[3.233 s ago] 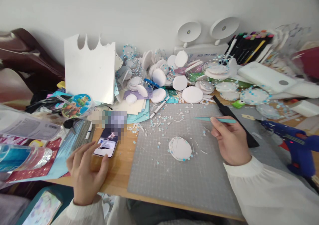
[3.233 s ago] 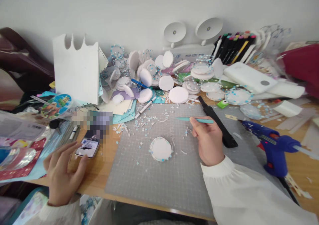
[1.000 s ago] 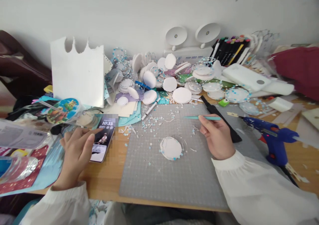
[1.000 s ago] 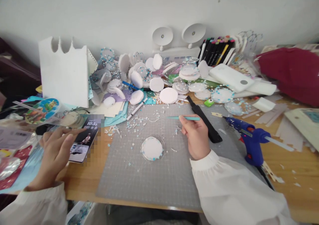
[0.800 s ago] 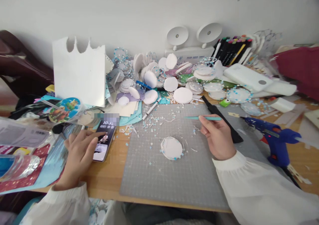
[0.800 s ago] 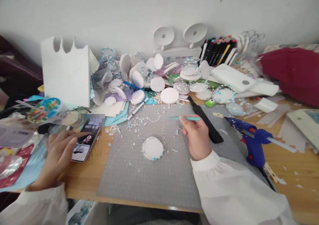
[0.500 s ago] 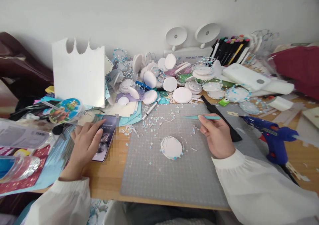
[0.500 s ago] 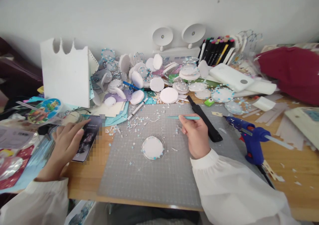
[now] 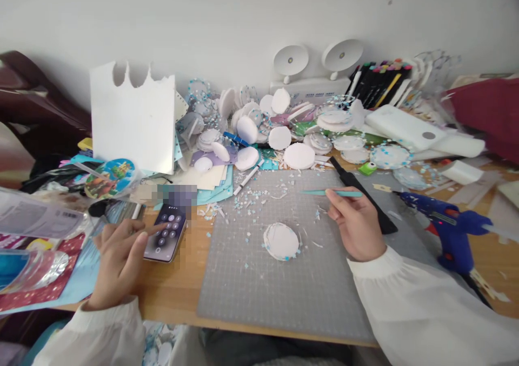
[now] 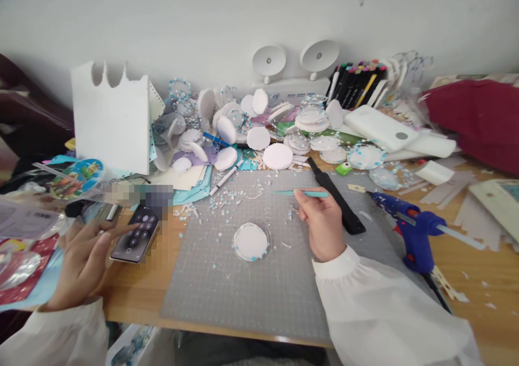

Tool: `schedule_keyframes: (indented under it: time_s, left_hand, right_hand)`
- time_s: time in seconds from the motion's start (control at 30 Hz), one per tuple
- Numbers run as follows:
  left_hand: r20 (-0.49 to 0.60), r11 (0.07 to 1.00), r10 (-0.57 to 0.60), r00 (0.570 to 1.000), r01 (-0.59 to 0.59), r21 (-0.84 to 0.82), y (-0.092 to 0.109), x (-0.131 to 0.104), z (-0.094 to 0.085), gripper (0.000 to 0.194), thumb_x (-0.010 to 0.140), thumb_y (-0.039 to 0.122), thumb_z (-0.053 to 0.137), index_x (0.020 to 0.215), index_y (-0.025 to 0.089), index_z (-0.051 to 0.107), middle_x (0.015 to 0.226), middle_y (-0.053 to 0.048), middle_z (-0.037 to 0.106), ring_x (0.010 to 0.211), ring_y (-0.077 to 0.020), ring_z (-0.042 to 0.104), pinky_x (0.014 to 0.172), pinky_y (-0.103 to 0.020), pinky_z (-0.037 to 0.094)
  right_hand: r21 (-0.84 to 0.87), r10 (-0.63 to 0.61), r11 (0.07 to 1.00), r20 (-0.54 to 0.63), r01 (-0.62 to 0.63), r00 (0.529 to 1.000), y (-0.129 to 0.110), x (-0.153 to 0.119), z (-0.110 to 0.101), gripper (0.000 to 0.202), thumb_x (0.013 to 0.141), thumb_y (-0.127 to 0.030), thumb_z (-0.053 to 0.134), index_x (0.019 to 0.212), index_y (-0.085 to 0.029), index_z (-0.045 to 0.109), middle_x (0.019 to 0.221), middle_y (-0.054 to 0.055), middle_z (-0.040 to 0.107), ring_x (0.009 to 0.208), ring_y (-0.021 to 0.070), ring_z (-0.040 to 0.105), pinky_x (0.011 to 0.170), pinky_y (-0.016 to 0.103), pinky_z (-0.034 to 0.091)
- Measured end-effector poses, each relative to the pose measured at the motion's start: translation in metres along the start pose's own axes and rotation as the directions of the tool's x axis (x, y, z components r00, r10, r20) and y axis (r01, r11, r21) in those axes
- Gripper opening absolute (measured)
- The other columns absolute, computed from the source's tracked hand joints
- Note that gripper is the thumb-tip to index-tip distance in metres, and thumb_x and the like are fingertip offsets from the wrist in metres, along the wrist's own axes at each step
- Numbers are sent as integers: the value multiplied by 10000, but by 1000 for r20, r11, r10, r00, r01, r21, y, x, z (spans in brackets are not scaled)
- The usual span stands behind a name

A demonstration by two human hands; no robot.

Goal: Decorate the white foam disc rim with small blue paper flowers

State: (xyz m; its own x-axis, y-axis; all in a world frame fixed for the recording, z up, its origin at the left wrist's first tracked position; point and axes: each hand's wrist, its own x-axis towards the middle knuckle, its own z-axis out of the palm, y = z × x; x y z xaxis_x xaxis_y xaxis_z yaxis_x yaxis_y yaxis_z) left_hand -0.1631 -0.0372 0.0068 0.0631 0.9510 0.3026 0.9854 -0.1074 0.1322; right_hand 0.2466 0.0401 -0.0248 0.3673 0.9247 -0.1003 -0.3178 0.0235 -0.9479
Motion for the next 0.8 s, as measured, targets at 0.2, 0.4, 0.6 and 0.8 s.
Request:
schedule_keyframes:
  time_s: [0.2,0.4,0.6,0.8]
  left_hand:
    - [-7,999,-40,999,40,-29,-3,-23,-8,515,950,372,262,957,294,771,851,-70,558,771,-242,476,791,-432,330]
    - [-6,1000,-10,1000,10,-10,1,-29,-8,438,931,310,333,968,297,769,841,-74,563,742,-239,446,760,-433,310]
    - [30,999,36,999,-36,3,-1,-25,-6,402,921,311,357,1044,260,736,906,-78,561,774,-239,461,760,-422,308]
    - [87,998,47,995,-49,31,9,-12,0,437,945,345,315,1181,241,669,950,-84,565,823,-247,480,768,-414,294]
  right_hand:
    - [3,4,1000,-2,-4,1000,0,0,0,347,541,-342,875,688,-196,598,519,-70,472,467,69,382,435,229,289]
    - [4,8,1000,1,-8,1000,0,0,0,323,549,-326,870,688,-201,607,520,-63,478,467,77,377,437,239,284]
    - [7,5,1000,1,-5,1000,1,0,-1,320,556,-323,867,691,-197,605,510,-65,470,468,76,376,440,238,282]
    - [-4,3,1000,3,-3,1000,1,0,-1,337,555,-341,871,696,-196,601,513,-70,465,465,69,382,434,229,300]
